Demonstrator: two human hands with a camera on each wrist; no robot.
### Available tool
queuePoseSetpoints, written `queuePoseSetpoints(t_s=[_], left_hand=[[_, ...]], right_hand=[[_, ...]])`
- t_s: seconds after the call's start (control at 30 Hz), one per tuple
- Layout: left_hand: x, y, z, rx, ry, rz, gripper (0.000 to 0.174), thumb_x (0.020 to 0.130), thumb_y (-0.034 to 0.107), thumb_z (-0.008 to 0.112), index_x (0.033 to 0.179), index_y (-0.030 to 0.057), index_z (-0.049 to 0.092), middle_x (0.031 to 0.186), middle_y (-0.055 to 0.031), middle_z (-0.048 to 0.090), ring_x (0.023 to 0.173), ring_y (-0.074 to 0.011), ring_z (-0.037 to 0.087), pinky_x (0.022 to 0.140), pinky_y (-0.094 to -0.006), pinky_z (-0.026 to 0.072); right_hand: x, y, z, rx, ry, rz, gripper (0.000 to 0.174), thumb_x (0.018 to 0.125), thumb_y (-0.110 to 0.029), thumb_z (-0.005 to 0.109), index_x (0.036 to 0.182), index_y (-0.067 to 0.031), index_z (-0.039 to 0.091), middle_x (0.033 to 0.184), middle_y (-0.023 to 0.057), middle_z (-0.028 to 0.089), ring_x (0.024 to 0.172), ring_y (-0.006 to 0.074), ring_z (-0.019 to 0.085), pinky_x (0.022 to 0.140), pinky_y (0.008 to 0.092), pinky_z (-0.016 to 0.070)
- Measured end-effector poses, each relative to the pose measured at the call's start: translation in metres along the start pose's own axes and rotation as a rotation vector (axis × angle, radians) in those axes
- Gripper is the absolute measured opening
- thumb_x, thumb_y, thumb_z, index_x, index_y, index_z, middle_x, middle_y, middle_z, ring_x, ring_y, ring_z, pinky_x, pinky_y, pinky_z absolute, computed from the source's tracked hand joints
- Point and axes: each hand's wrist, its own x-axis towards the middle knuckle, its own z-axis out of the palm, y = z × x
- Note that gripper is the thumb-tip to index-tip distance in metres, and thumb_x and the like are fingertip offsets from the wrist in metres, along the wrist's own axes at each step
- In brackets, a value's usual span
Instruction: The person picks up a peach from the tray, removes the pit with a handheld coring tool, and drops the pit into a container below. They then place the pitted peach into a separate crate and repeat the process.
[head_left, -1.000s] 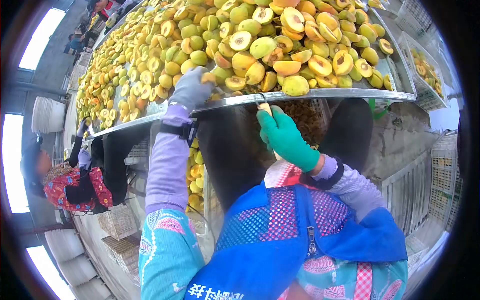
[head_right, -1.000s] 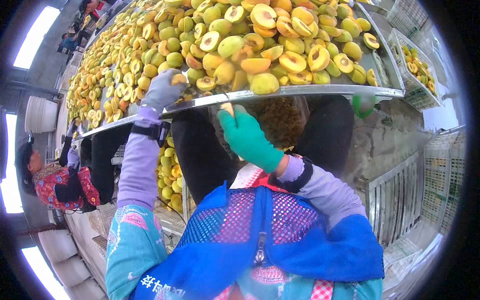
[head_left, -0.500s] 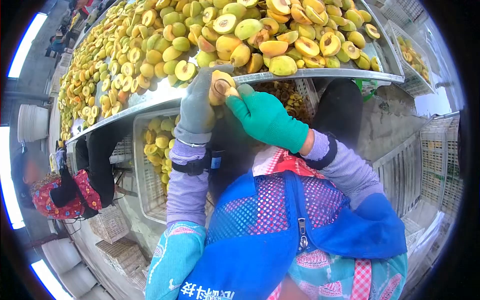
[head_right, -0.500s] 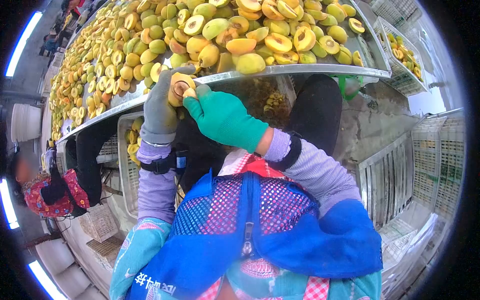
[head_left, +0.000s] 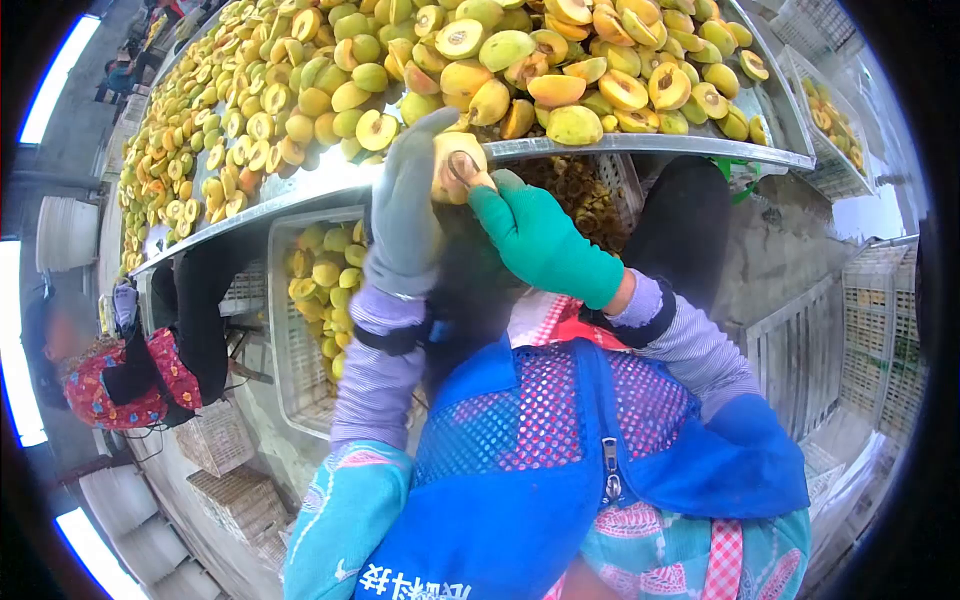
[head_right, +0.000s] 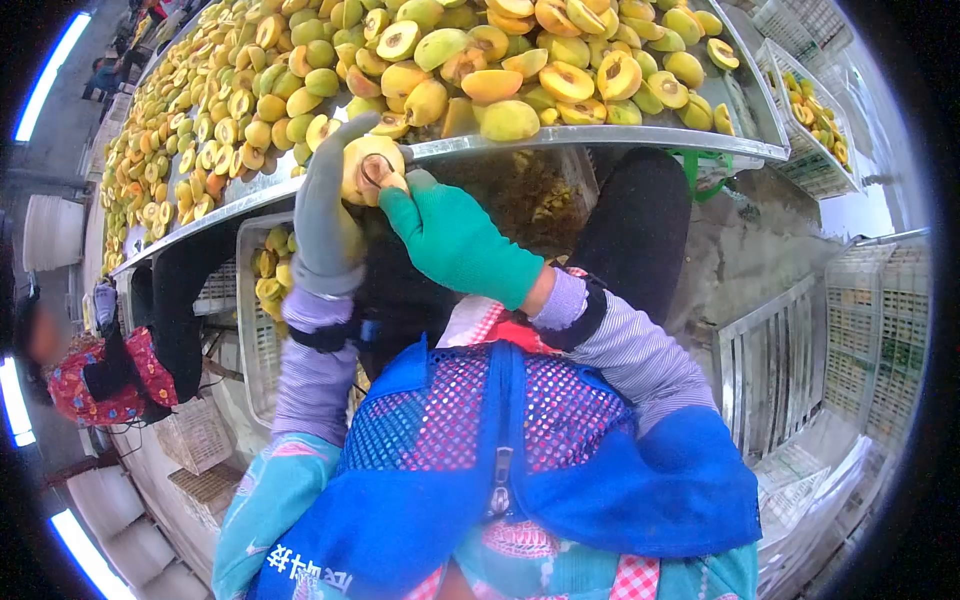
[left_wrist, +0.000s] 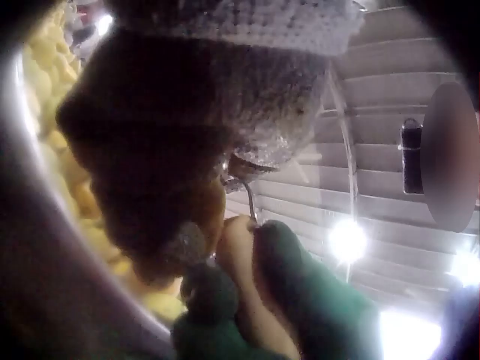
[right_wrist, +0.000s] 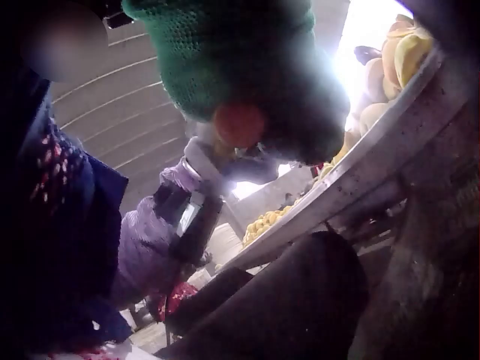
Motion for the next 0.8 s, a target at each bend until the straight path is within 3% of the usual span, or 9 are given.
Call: queuePoseSetpoints(t_s=[0.1,0.13,0.2,0.27,0.33,0.47,0.53,0.63,0.8], left_hand=[[-0.019,0.000,0.019,-0.231,0.153,-0.280,0.041,0.101,0.030,0.034,0.109,-0.0020,0.058,0.090,-0.0115,0.063,0.077,-0.0167,0.061,0.068,-0.0277,0.0511],[-0.021,0.005,0.024,-0.580,0.278,-0.470,0.038,0.099,0.030,0.042,0.106,-0.0042,0.059,0.082,-0.0074,0.062,0.071,-0.0121,0.056,0.065,-0.0240,0.0456],[-0.019,0.006,0.026,-0.552,0.276,-0.510,0.040,0.099,0.031,0.042,0.103,-0.0039,0.060,0.075,-0.0060,0.061,0.066,-0.0110,0.055,0.061,-0.0235,0.0447],[-0.013,0.013,0.028,-0.504,0.278,-0.531,0.040,0.099,0.031,0.043,0.100,-0.0046,0.061,0.071,-0.0054,0.060,0.062,-0.0103,0.054,0.058,-0.0225,0.0439],[-0.008,0.011,0.024,-0.455,0.190,-0.518,0.039,0.098,0.030,0.044,0.100,-0.0050,0.061,0.072,-0.0054,0.060,0.062,-0.0101,0.054,0.057,-0.0222,0.0438],[0.001,0.017,0.015,-0.508,0.043,-0.490,0.037,0.097,0.027,0.045,0.098,-0.0057,0.062,0.072,-0.0082,0.062,0.061,-0.0125,0.056,0.057,-0.0228,0.0450],[0.003,0.014,0.012,-0.521,0.000,-0.472,0.038,0.098,0.028,0.044,0.098,-0.0057,0.061,0.071,-0.0105,0.062,0.059,-0.0142,0.058,0.056,-0.0238,0.0460],[0.001,0.016,0.013,-0.554,0.057,-0.511,0.040,0.098,0.030,0.043,0.098,-0.0062,0.062,0.069,-0.0103,0.062,0.058,-0.0143,0.057,0.055,-0.0240,0.0460],[-0.006,0.006,0.014,-0.505,0.049,-0.521,0.041,0.098,0.030,0.042,0.097,-0.0061,0.062,0.068,-0.0091,0.061,0.059,-0.0142,0.057,0.055,-0.0240,0.0459]], right_hand=[[-0.005,-0.005,0.007,0.118,0.045,0.007,0.031,0.097,-0.029,0.045,0.093,0.0017,0.052,0.072,0.0232,0.058,0.061,0.0419,0.056,0.055,0.0476,0.0447],[-0.008,-0.004,0.013,0.175,0.065,-0.010,0.032,0.097,-0.029,0.046,0.092,0.0015,0.052,0.070,0.0215,0.057,0.059,0.0386,0.056,0.054,0.0454,0.0448],[-0.008,-0.006,0.014,0.383,0.001,0.185,0.029,0.096,-0.028,0.048,0.094,0.0003,0.055,0.071,0.0141,0.057,0.059,0.0281,0.054,0.054,0.0385,0.0440],[-0.007,-0.015,0.009,0.688,-0.165,0.614,0.023,0.095,-0.023,0.052,0.098,-0.0017,0.059,0.077,0.0027,0.055,0.064,0.0136,0.050,0.058,0.0292,0.0421],[-0.003,-0.020,0.004,0.868,-0.202,0.677,0.032,0.096,-0.034,0.048,0.089,-0.0041,0.055,0.066,0.0043,0.053,0.052,0.0143,0.049,0.048,0.0296,0.0409],[0.002,-0.025,-0.005,1.441,-0.289,0.933,0.040,0.097,-0.043,0.044,0.081,-0.0071,0.053,0.058,0.0039,0.051,0.043,0.0137,0.047,0.040,0.0282,0.0386],[-0.002,-0.028,0.010,1.192,-0.170,0.764,0.041,0.096,-0.045,0.044,0.081,-0.0082,0.053,0.058,0.0035,0.050,0.043,0.0137,0.047,0.040,0.0279,0.0383],[-0.002,-0.020,0.023,1.389,-0.191,0.817,0.042,0.095,-0.048,0.045,0.081,-0.0092,0.052,0.058,0.0036,0.051,0.043,0.0139,0.046,0.040,0.0275,0.0382],[-0.007,-0.021,0.019,1.275,-0.189,0.792,0.041,0.095,-0.047,0.045,0.082,-0.0091,0.052,0.058,0.0037,0.051,0.042,0.0149,0.046,0.040,0.0285,0.0384]])
